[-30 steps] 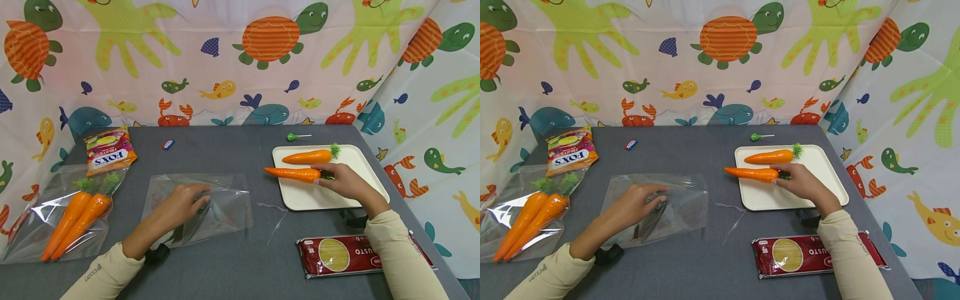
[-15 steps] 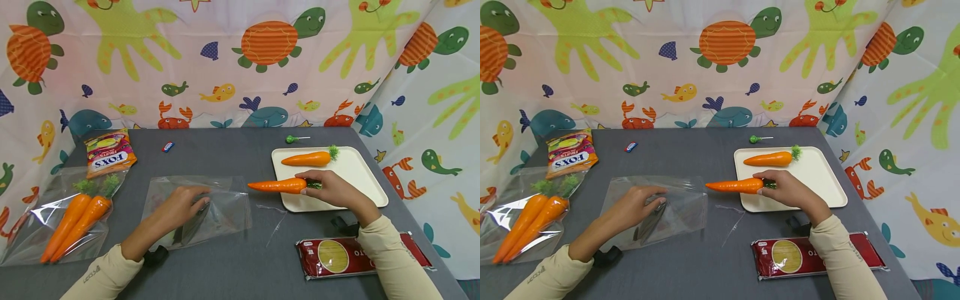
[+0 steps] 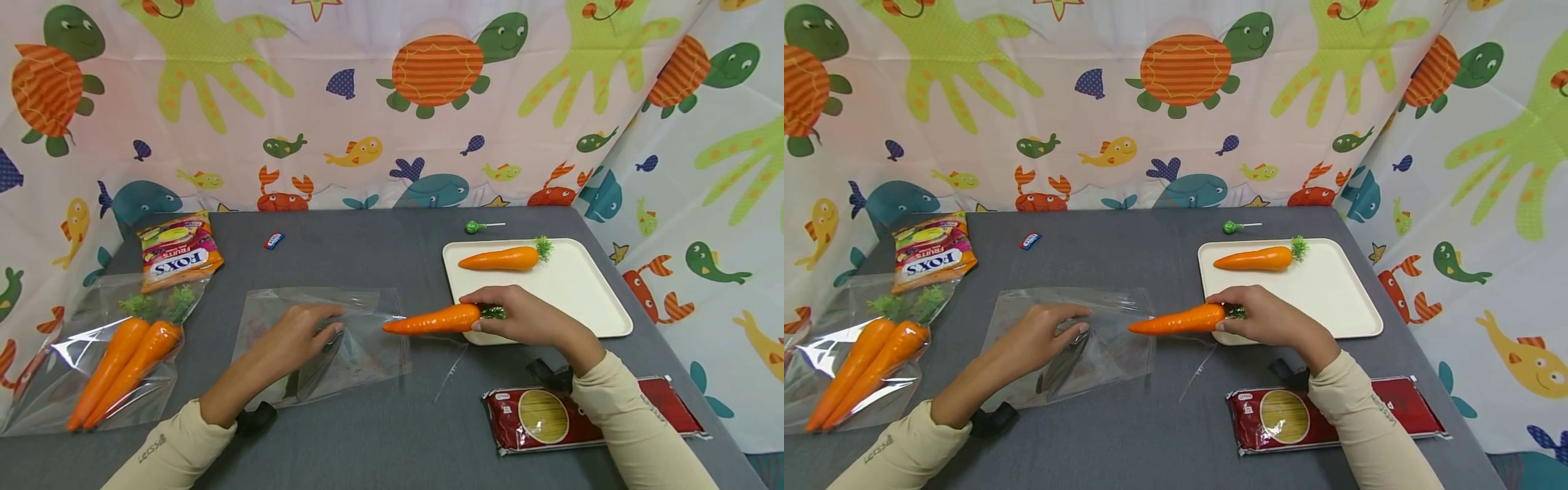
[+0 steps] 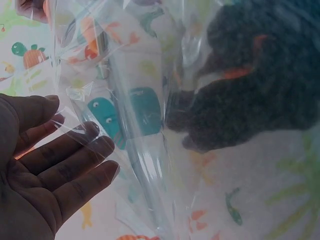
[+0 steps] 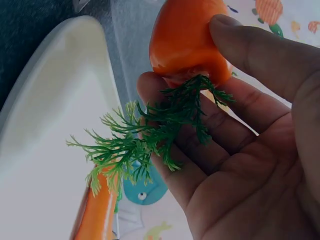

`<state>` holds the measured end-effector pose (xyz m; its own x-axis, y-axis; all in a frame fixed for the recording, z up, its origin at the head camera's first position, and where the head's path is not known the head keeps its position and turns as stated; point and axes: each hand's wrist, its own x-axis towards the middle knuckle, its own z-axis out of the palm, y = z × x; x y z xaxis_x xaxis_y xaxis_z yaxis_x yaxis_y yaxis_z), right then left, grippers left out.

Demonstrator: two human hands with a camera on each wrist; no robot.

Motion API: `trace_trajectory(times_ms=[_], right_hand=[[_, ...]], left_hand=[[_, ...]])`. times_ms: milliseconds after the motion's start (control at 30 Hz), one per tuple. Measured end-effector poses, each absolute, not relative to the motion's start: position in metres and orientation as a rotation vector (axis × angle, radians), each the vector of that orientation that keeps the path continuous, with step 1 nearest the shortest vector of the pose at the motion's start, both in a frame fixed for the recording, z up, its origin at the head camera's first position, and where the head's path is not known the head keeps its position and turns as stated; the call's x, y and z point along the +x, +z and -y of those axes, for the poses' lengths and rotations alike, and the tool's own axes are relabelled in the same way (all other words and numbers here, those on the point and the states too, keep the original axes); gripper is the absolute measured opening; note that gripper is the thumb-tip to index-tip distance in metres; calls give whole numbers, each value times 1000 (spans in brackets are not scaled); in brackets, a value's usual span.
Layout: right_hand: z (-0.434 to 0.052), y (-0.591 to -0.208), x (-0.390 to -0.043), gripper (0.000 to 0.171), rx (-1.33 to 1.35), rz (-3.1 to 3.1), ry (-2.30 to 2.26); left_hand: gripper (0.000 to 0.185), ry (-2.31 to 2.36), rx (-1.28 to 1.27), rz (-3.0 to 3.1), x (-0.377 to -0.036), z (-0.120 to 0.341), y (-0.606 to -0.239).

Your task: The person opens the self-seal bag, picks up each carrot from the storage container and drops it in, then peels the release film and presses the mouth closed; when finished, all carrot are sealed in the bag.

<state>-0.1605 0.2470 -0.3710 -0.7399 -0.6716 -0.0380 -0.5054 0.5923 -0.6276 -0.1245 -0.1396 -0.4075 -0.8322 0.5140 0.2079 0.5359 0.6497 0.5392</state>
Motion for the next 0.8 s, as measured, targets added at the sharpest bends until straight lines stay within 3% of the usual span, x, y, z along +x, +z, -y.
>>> trace_trajectory(times_ms=[800], right_hand=[[-195,-380,-158,41,-1213,-2458,-787]], left_hand=[[29,-936,-893,2856,-122,133,-407]])
